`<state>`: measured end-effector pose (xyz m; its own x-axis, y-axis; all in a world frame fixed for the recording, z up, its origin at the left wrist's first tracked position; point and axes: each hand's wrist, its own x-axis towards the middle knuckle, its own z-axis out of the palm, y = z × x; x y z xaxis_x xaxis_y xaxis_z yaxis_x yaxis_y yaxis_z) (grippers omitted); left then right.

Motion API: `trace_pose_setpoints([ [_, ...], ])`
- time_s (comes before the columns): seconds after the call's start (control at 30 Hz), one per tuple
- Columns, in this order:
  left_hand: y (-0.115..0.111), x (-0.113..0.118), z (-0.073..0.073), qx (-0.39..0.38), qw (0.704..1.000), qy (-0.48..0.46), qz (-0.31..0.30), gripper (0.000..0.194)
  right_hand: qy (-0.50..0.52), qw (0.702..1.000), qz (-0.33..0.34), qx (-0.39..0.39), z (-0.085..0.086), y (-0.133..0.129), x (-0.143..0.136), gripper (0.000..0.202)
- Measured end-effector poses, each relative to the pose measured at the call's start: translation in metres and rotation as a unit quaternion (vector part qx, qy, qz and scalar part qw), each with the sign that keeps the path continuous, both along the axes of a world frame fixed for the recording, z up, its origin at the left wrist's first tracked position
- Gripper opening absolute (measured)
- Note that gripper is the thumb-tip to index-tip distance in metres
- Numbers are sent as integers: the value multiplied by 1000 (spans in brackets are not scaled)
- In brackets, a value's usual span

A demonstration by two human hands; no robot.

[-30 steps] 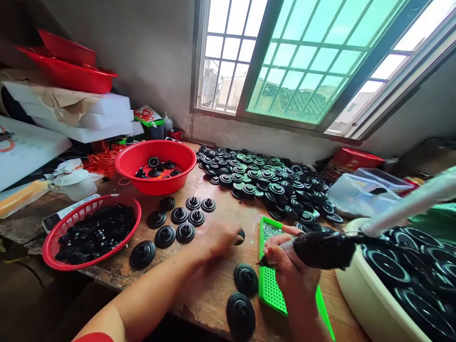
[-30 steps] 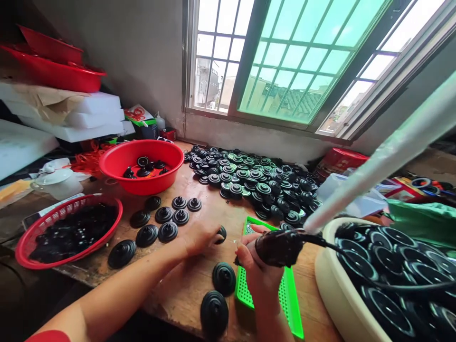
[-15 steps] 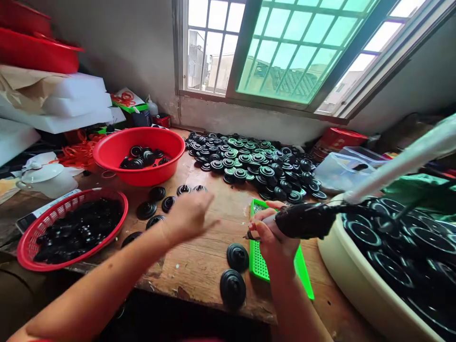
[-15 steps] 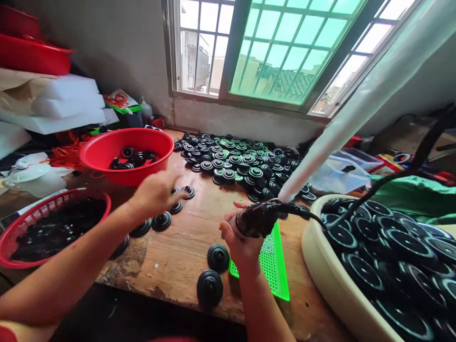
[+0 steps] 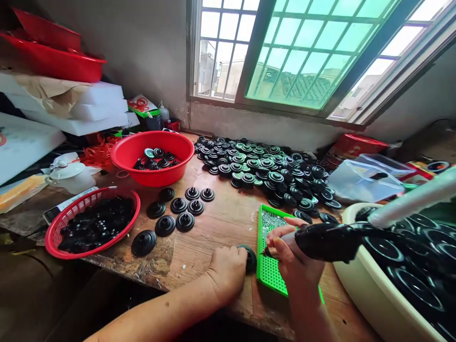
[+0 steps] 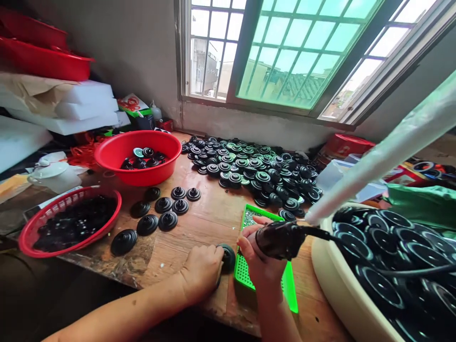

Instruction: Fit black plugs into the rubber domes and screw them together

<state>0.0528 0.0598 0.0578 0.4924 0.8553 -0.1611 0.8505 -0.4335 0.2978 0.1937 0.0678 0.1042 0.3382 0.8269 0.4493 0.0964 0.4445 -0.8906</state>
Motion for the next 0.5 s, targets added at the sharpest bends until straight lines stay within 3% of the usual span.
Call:
trace_pose_setpoints([
  [0.17,5,2,-4,40,998,5,-48,55,-11,1000,-14,-6,-3,3,0,44],
  [0.37,30,12,22,-21,990,-5,-142,42,2,1000,-15,-18,5,-5,0,44],
  [0.5,38,10,32,-23,994,-10,-107,32,-15,998,-44,-30,5,-9,5,46],
])
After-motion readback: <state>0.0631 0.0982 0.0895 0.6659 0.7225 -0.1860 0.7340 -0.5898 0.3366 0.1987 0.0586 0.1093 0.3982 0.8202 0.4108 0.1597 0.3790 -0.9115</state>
